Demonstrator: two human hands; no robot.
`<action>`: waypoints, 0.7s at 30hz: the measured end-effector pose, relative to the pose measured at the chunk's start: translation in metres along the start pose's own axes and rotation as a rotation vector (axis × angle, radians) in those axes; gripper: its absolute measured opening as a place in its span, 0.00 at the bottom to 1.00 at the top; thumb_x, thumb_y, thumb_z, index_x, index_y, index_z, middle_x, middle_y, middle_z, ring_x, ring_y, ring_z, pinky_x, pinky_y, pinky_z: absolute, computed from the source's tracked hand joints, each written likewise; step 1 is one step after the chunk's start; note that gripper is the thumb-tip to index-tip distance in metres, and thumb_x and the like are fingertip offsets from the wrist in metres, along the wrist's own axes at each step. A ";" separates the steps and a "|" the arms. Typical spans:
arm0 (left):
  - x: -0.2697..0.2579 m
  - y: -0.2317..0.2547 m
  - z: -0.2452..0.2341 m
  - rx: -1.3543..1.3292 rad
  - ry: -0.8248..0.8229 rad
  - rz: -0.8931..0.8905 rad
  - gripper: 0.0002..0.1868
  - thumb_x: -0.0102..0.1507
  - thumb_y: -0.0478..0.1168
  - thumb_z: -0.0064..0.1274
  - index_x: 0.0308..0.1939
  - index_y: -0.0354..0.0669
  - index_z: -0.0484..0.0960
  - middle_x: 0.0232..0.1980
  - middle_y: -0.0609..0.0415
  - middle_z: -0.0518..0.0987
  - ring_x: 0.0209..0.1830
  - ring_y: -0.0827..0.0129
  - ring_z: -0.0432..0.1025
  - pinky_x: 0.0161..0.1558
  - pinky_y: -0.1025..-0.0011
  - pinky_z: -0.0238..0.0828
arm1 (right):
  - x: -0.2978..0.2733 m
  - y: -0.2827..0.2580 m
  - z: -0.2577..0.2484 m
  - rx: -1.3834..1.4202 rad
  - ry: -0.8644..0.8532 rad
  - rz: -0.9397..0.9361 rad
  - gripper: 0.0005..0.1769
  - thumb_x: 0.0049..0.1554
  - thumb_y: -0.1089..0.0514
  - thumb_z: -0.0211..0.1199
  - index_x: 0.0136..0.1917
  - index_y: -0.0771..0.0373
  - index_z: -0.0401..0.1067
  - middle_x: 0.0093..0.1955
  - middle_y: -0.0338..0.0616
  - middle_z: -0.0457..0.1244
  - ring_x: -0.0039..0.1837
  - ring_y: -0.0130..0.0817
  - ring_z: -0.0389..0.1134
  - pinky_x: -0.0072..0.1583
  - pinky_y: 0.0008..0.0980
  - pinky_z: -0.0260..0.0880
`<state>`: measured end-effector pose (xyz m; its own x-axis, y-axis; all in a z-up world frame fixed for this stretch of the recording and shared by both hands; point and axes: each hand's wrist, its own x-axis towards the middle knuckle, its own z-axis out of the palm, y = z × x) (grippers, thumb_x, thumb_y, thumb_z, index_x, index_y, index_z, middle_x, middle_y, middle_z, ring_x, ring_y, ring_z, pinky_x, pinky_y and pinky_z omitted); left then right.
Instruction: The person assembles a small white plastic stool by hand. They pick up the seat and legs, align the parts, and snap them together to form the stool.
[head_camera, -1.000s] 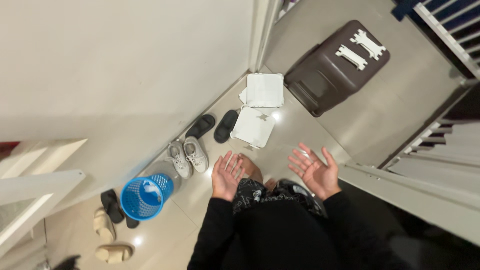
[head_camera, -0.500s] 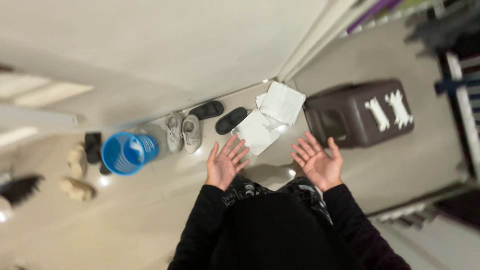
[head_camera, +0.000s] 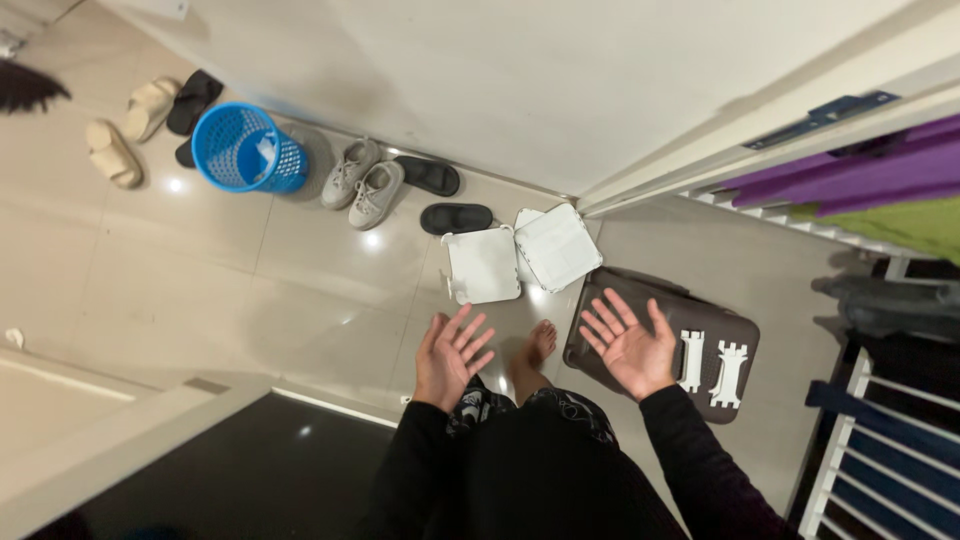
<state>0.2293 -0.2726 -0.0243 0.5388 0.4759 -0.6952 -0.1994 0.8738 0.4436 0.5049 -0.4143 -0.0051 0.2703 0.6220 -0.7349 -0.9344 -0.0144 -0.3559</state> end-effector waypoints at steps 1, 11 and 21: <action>-0.002 -0.007 -0.004 -0.033 0.017 0.012 0.44 0.65 0.69 0.33 0.78 0.48 0.59 0.79 0.46 0.64 0.75 0.54 0.63 0.70 0.51 0.58 | 0.004 -0.006 0.000 -0.029 -0.005 0.002 0.47 0.57 0.29 0.50 0.78 0.62 0.58 0.76 0.54 0.55 0.78 0.51 0.54 0.76 0.50 0.51; -0.003 -0.018 -0.058 -0.159 0.121 0.047 0.42 0.65 0.68 0.32 0.77 0.49 0.62 0.75 0.48 0.69 0.72 0.57 0.66 0.68 0.53 0.58 | 0.037 0.027 0.016 -0.203 -0.054 0.101 0.47 0.59 0.30 0.47 0.78 0.64 0.56 0.75 0.59 0.55 0.76 0.53 0.57 0.74 0.50 0.55; 0.118 -0.035 -0.154 0.258 0.294 -0.166 0.36 0.64 0.63 0.43 0.72 0.51 0.71 0.66 0.55 0.76 0.63 0.62 0.70 0.65 0.56 0.64 | 0.162 0.084 -0.045 -0.604 0.024 0.214 0.42 0.61 0.31 0.47 0.75 0.62 0.61 0.68 0.53 0.62 0.69 0.44 0.63 0.69 0.47 0.62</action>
<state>0.1744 -0.2311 -0.2088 0.2829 0.3715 -0.8843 0.1017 0.9051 0.4128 0.4811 -0.3496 -0.1798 0.1038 0.5388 -0.8360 -0.6749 -0.5792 -0.4571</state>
